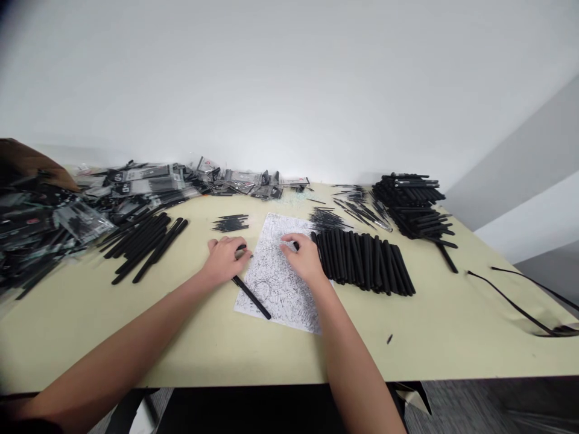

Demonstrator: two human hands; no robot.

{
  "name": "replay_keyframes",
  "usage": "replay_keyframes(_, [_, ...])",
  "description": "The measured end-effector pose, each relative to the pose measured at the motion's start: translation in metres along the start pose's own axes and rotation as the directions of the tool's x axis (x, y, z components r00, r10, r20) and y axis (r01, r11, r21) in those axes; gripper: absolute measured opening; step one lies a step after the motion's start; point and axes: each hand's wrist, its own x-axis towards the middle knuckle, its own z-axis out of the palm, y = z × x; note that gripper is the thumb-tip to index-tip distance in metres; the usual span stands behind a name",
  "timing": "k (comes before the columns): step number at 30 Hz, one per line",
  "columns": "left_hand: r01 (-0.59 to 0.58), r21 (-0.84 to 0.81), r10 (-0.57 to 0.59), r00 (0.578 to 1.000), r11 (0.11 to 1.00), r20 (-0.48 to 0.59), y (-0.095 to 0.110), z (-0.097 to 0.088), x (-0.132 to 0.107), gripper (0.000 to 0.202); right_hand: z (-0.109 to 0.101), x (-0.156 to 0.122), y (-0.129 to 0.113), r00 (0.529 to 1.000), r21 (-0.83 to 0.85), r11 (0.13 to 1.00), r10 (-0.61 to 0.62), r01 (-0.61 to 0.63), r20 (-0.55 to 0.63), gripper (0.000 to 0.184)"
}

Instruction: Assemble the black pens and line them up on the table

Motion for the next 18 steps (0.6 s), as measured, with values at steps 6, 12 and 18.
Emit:
replay_keyframes(6, [-0.053, -0.011, 0.053, 0.998, 0.999, -0.04, -0.002, 0.003, -0.001, 0.012, 0.005, -0.008, -0.011, 0.94, -0.301, 0.921, -0.15, 0.245, 0.306, 0.028])
replay_keyframes(12, [-0.119, -0.023, 0.118, 0.992, 0.993, -0.055, -0.004, 0.005, -0.002, 0.014, 0.012, -0.011, -0.014, 0.935, -0.375, 0.886, -0.15, 0.271, 0.321, 0.019])
replay_keyframes(18, [-0.12, -0.02, 0.118, 0.99, 0.993, -0.081, -0.005, 0.007, -0.002, 0.014, 0.006, -0.01, -0.015, 0.95, -0.41, 0.869, -0.184, 0.277, 0.253, 0.019])
